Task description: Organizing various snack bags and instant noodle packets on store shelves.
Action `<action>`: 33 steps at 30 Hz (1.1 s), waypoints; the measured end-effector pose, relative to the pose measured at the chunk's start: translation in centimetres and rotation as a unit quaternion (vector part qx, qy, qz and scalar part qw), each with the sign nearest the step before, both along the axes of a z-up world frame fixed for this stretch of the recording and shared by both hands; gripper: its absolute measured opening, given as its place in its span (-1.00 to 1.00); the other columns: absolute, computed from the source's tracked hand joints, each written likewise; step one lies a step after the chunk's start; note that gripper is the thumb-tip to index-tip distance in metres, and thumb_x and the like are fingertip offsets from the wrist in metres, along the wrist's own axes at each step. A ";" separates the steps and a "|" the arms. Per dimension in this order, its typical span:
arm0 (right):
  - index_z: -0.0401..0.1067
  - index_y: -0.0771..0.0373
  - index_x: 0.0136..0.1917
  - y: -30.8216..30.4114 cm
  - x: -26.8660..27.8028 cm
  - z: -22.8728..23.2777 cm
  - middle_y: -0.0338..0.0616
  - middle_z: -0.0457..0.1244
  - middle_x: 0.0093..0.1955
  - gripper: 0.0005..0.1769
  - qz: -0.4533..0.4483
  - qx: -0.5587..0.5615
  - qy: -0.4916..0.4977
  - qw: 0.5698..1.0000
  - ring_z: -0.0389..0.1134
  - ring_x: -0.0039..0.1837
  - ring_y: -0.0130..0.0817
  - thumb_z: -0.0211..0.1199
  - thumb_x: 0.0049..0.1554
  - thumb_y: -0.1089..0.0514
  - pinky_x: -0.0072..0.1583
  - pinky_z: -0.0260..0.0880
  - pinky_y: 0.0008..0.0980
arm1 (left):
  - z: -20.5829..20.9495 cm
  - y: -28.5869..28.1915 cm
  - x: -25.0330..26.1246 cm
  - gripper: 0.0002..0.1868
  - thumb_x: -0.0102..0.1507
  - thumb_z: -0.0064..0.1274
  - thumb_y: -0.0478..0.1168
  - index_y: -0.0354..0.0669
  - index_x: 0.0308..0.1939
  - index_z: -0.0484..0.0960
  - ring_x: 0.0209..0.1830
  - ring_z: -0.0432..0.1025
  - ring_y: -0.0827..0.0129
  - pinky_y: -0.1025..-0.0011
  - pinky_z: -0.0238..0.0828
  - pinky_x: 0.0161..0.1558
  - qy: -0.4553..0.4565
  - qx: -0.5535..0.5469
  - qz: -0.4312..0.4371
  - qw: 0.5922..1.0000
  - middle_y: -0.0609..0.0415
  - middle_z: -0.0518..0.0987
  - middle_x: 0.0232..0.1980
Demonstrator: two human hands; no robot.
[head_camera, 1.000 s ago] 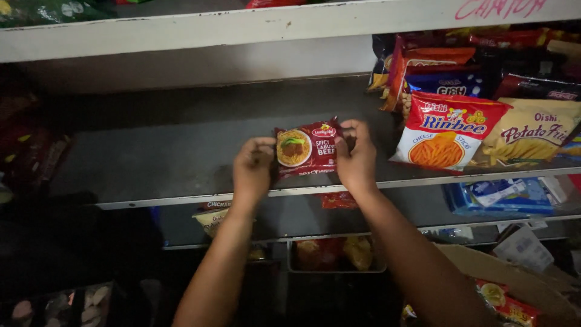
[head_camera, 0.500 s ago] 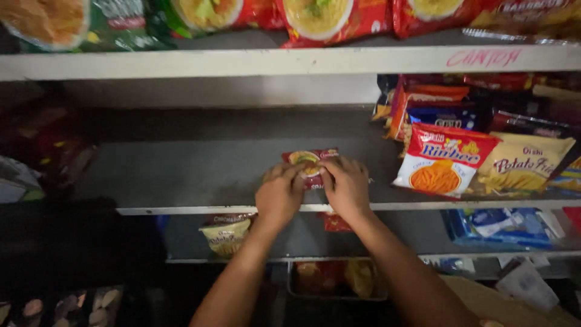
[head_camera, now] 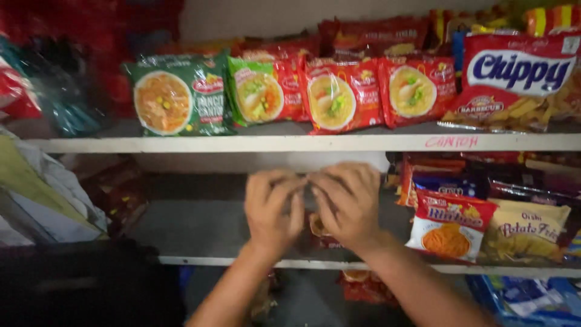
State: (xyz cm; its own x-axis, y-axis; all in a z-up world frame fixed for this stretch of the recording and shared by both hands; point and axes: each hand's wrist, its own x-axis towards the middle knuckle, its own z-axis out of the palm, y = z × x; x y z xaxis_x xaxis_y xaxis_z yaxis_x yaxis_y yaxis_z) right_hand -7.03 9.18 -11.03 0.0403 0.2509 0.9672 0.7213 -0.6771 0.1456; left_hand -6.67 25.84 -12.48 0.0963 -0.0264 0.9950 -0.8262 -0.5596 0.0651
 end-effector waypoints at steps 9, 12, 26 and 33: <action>0.55 0.04 0.16 1.8 5.2 11.7 -0.14 0.26 0.25 -0.70 -0.110 -0.067 -0.063 0.990 0.19 0.41 -0.07 0.41 0.13 0.09 0.42 0.03 0.10 | 12.7 3.3 4.7 -0.48 0.19 0.20 -0.19 -0.06 0.25 0.58 0.39 0.26 -0.05 -0.03 0.15 0.28 -0.046 0.103 0.274 0.955 -0.06 0.50 0.27; 0.51 0.10 0.21 1.8 6.6 12.3 0.00 0.23 0.29 -0.52 -0.126 -0.052 -0.027 0.990 0.16 0.40 0.08 0.41 0.01 0.03 0.41 -0.01 0.17 | 13.5 3.4 7.3 -0.40 0.14 0.21 -0.08 -0.12 0.26 0.55 0.47 0.18 -0.10 -0.13 -0.01 0.38 -0.049 0.140 0.320 0.936 -0.14 0.47 0.33; 0.38 -0.05 0.39 1.7 7.5 11.6 -0.09 0.25 0.31 -0.42 -0.200 -0.021 0.137 0.970 0.20 0.41 -0.07 0.32 0.08 0.05 0.44 -0.20 0.38 | 13.4 2.7 7.6 -0.46 0.14 0.16 -0.14 -0.14 0.21 0.52 0.21 0.30 0.03 -0.13 -0.07 0.29 -0.044 0.117 0.309 0.943 -0.08 0.48 0.10; 0.39 0.10 0.40 1.2 8.7 11.0 0.01 0.23 0.34 -0.33 -0.182 -0.006 0.116 0.976 0.15 0.45 -0.02 0.32 0.13 -0.23 0.44 -0.28 0.44 | 12.3 3.4 8.1 -0.47 0.33 0.14 -0.31 0.04 0.38 0.41 0.20 0.29 0.11 0.02 -0.04 0.22 -0.092 0.094 0.263 0.956 0.06 0.47 0.11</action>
